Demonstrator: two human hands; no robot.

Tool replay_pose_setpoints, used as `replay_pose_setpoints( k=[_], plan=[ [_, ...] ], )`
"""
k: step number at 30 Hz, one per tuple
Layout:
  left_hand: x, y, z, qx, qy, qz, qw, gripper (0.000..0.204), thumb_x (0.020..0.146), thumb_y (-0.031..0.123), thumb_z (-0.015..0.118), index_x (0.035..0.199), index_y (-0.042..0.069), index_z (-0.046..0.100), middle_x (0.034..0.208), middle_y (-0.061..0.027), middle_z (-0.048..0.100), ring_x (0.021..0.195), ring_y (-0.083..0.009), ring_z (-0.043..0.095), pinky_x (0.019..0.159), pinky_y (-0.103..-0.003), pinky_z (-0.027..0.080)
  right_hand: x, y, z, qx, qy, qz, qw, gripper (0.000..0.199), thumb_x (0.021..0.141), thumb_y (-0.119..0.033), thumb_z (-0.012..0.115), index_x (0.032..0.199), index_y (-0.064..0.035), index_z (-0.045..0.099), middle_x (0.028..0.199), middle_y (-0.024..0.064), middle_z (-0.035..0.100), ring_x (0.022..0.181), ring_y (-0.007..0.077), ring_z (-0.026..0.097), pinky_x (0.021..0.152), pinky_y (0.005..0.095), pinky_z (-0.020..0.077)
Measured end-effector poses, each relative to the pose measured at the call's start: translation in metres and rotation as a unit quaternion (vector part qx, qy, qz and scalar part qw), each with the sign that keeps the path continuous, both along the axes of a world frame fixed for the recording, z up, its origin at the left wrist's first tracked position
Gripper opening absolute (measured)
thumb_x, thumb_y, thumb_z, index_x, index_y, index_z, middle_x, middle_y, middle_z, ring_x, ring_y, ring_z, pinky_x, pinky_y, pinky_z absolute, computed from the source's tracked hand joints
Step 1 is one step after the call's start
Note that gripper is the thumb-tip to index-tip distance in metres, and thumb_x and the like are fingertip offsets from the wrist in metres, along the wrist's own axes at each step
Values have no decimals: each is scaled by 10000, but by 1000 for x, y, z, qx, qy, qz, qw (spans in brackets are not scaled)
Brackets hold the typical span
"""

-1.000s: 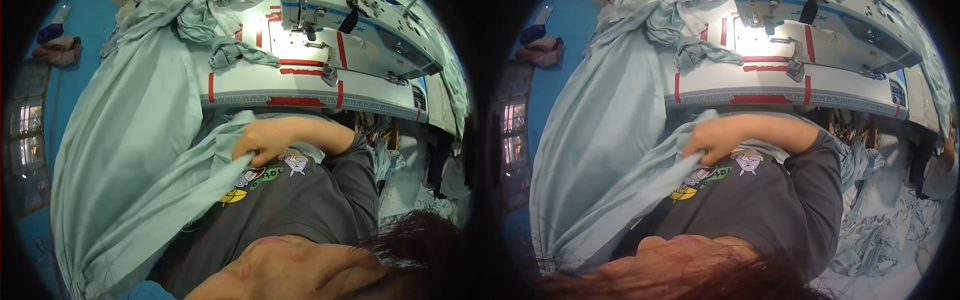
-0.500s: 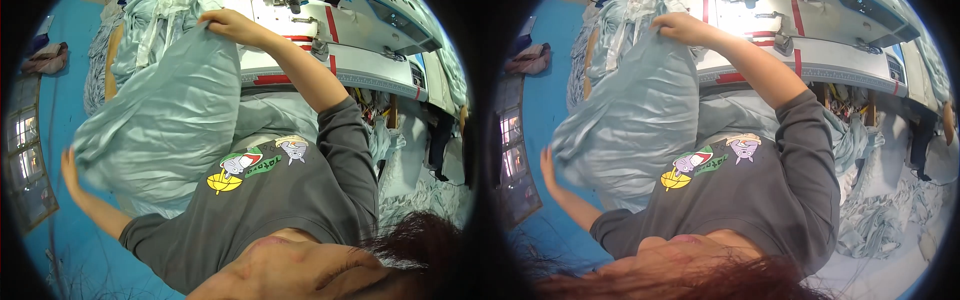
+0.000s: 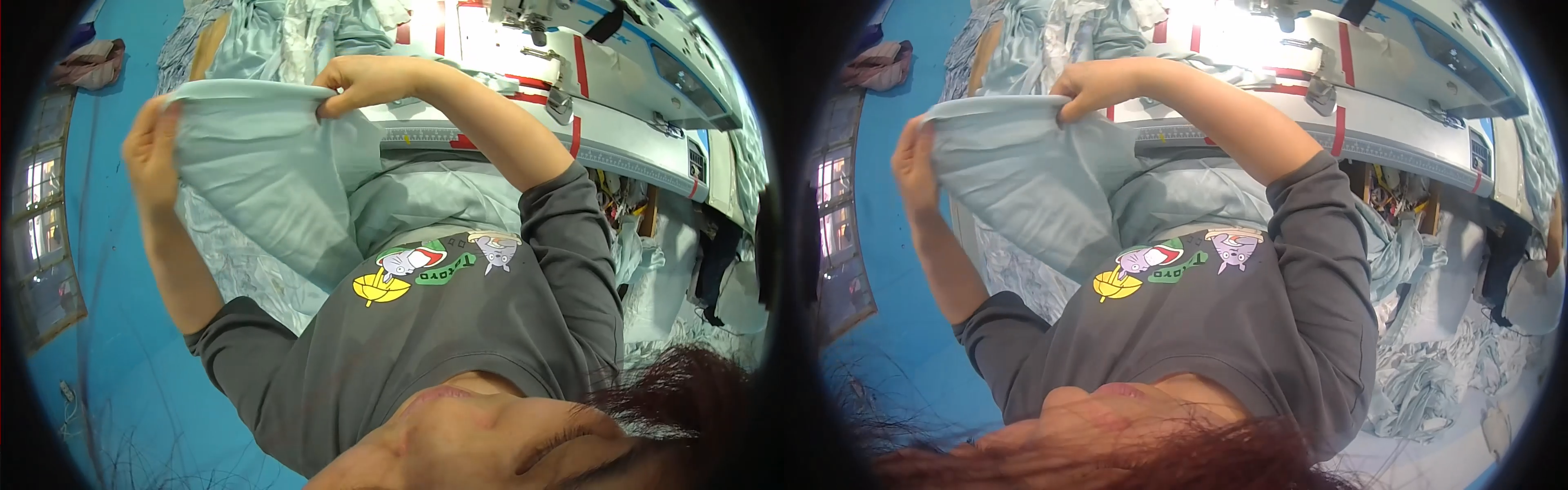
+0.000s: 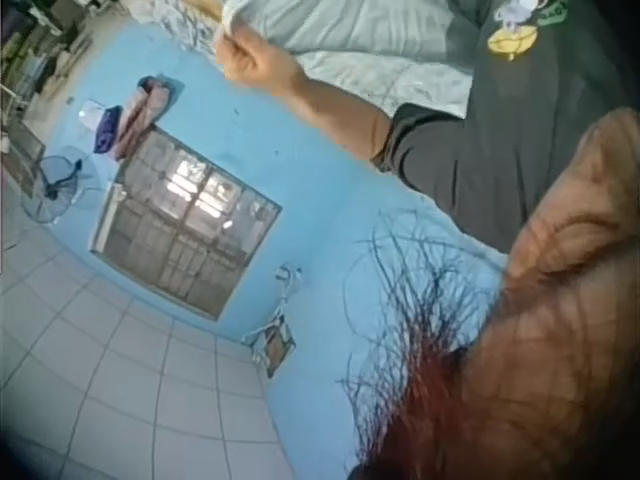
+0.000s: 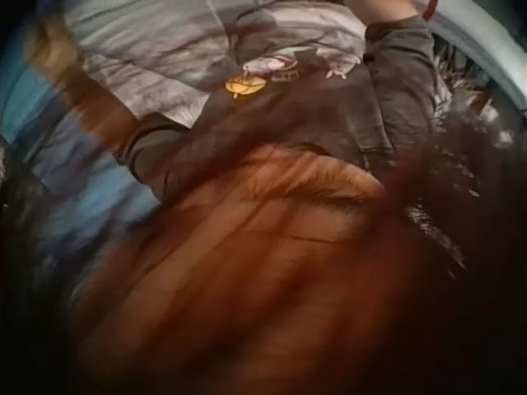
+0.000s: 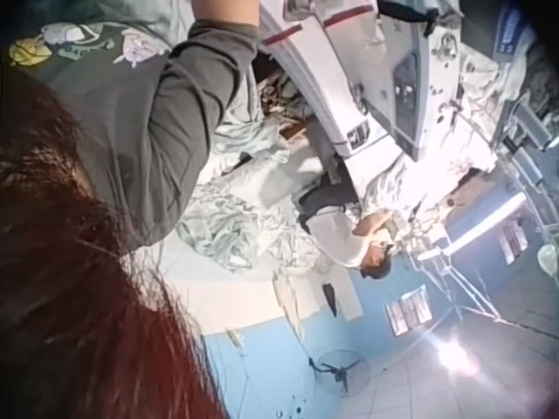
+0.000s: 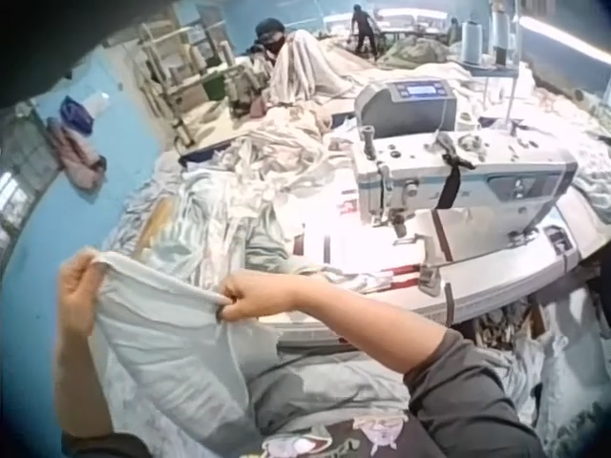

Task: The recorder is using an industrial sewing machine to join pieces of light-colored fabric together.

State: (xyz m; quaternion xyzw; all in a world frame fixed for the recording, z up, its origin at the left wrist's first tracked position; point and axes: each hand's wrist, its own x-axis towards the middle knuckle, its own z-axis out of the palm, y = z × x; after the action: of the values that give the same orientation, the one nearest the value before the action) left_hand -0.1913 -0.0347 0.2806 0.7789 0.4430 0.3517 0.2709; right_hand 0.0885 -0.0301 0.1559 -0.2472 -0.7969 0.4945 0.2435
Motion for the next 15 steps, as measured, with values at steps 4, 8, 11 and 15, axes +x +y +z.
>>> replay_pose_setpoints(
  k=[4, 8, 11, 15],
  plan=[
    [-71, 9, 59, 126, -67, 137, 980, 209, 950, 153, 557, 1061, 0, 647, 962, -45, 658, 867, -110, 600, 789, -233, 467, -19, 9, -21, -73, 149, -1, 986, 241, 907, -182, 530, 1071, -29, 620, 909, -12, 603, 891, 82, 515, 864, 255, 395],
    [-142, 23, 122, 145, -159, 226, 950, 241, 940, 191, 569, 1039, -18, 637, 965, -108, 668, 853, -180, 647, 765, -308, 527, -26, 16, -24, -47, 118, -35, 991, 266, 919, -228, 553, 1089, -36, 623, 874, -33, 592, 846, 71, 514, 818, 244, 405],
    [-176, 29, 145, 222, -130, 153, 954, 249, 943, 200, 563, 1023, -25, 632, 962, -129, 668, 841, -205, 653, 740, -333, 538, -19, 19, -24, -15, 125, -56, 990, 268, 917, -237, 562, 1087, -41, 630, 845, -42, 577, 808, 55, 506, 761, 229, 409],
    [-205, 33, 150, 178, -169, 167, 955, 259, 954, 204, 543, 1021, -33, 625, 976, -145, 662, 856, -230, 655, 746, -349, 541, -5, 17, -30, -80, 109, -87, 987, 266, 925, -287, 594, 1054, -62, 649, 796, -62, 552, 758, 30, 483, 673, 210, 387]
  ],
)
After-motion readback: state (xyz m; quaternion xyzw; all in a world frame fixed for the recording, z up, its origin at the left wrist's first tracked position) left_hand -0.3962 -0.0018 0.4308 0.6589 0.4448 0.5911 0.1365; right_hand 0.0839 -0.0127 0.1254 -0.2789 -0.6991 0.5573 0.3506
